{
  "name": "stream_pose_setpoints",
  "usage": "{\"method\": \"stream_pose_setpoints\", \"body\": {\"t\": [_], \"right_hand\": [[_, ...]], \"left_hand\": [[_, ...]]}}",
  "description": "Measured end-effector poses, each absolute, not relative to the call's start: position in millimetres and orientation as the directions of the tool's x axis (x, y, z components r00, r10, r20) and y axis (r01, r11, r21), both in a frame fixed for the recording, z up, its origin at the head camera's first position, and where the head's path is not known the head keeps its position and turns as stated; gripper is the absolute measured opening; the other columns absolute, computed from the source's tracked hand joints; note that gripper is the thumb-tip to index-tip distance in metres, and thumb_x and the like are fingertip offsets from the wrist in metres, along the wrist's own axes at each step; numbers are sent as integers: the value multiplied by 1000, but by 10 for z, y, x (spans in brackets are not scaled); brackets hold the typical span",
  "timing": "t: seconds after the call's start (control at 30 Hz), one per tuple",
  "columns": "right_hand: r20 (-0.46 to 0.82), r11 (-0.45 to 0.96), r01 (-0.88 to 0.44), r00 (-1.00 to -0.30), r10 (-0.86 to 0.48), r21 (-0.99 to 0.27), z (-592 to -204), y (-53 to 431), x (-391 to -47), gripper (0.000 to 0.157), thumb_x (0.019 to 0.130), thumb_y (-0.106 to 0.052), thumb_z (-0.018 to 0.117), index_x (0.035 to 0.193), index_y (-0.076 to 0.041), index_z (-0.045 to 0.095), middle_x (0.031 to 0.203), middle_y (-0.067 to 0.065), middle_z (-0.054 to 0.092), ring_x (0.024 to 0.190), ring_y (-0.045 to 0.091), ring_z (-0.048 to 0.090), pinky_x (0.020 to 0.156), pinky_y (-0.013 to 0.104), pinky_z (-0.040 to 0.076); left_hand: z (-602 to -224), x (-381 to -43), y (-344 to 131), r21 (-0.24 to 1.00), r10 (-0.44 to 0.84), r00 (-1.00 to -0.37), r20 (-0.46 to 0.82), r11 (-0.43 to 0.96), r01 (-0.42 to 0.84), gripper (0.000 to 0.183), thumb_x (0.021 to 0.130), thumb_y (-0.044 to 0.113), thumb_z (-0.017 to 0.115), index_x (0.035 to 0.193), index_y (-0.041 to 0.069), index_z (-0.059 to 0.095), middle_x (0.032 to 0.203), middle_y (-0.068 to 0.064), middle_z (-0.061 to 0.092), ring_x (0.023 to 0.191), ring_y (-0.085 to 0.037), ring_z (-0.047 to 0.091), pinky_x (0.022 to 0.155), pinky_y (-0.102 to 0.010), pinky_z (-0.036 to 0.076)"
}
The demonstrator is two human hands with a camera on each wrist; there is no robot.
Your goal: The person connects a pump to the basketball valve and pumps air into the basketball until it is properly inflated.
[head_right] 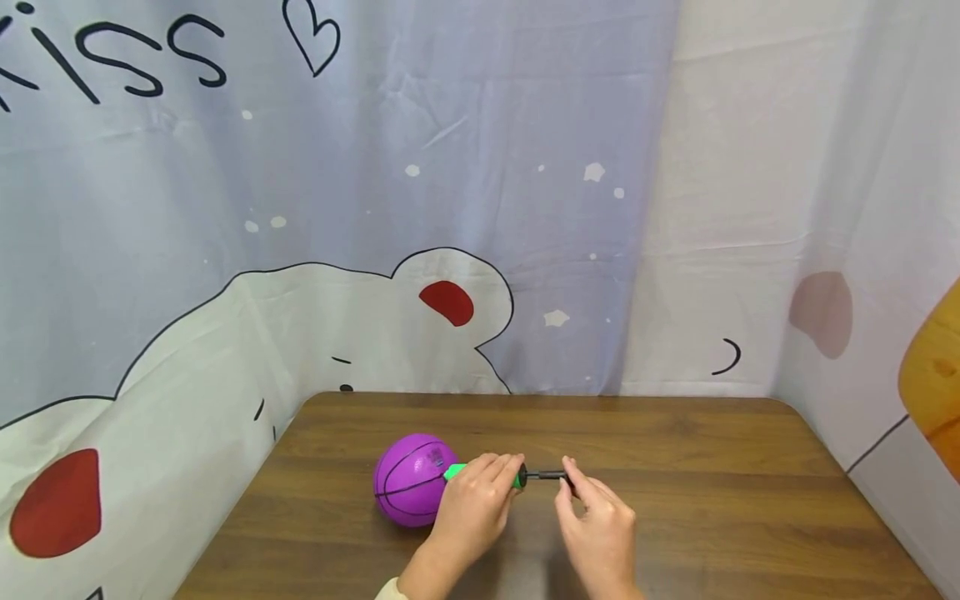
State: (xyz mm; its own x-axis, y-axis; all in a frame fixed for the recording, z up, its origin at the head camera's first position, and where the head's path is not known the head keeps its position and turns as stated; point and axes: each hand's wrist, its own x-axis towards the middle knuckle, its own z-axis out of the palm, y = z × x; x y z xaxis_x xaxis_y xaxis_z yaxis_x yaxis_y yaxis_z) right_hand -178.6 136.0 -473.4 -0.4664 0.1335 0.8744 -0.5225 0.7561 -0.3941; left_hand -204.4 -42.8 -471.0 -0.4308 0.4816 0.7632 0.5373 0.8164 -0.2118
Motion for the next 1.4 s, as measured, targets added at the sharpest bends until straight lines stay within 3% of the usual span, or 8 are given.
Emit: {"method": "stream_pose_setpoints", "body": {"t": [0.33,0.53,0.87,1.07,1.27,1.4], "right_hand": [[858,717,-562,-505,97,-412,-4709,1376,-1784,39,66,8,80,102,-5,80,83,6,78,63,13,73,54,11,53],[837,719,-515,-520,170,-466,-4641,1611,-1760,35,69,6,77,101,-6,81,84,8,78,69,-2,71,41,8,36],[800,731,-448,-557,223,-515,-4616,1810,-1767,35,71,7,78,103,-8,81,87,11,78,78,-20,59,32,6,14],[816,740,-457,-538,211,-493,-4636,1795,-1757,35,71,6,79,103,-9,81,88,11,78,77,-16,63,34,7,18],[855,747,-495,-483,188,-444,-4661,1646,-1758,34,71,5,76,103,-7,81,83,8,78,71,-1,71,54,8,49],[862,749,-509,-481,162,-424,-4708,1449,-1774,33,72,6,76,103,-5,80,83,5,78,66,11,73,63,11,56]], "left_hand": [[-4699,-2043,-456,-148,491,-460,740,786,600,45,75,27,88,115,14,73,106,6,75,93,-9,69,87,-23,57],[-4680,-2065,-536,-136,485,-483,729,794,593,45,77,26,86,118,15,71,107,7,74,94,-9,68,89,-24,56],[-4675,-2086,-559,-135,485,-488,726,795,591,46,78,27,85,119,15,70,109,7,74,94,-9,67,88,-24,56],[-4697,-2078,-557,-143,485,-483,729,798,586,46,77,25,85,119,13,70,107,6,74,93,-10,68,86,-24,56],[-4714,-2084,-523,-156,471,-442,763,798,582,43,74,20,87,113,10,73,104,2,76,91,-13,69,87,-25,57],[-4721,-2082,-476,-195,479,-425,768,808,557,40,72,17,86,109,9,74,102,1,76,90,-14,69,89,-25,58]]}}
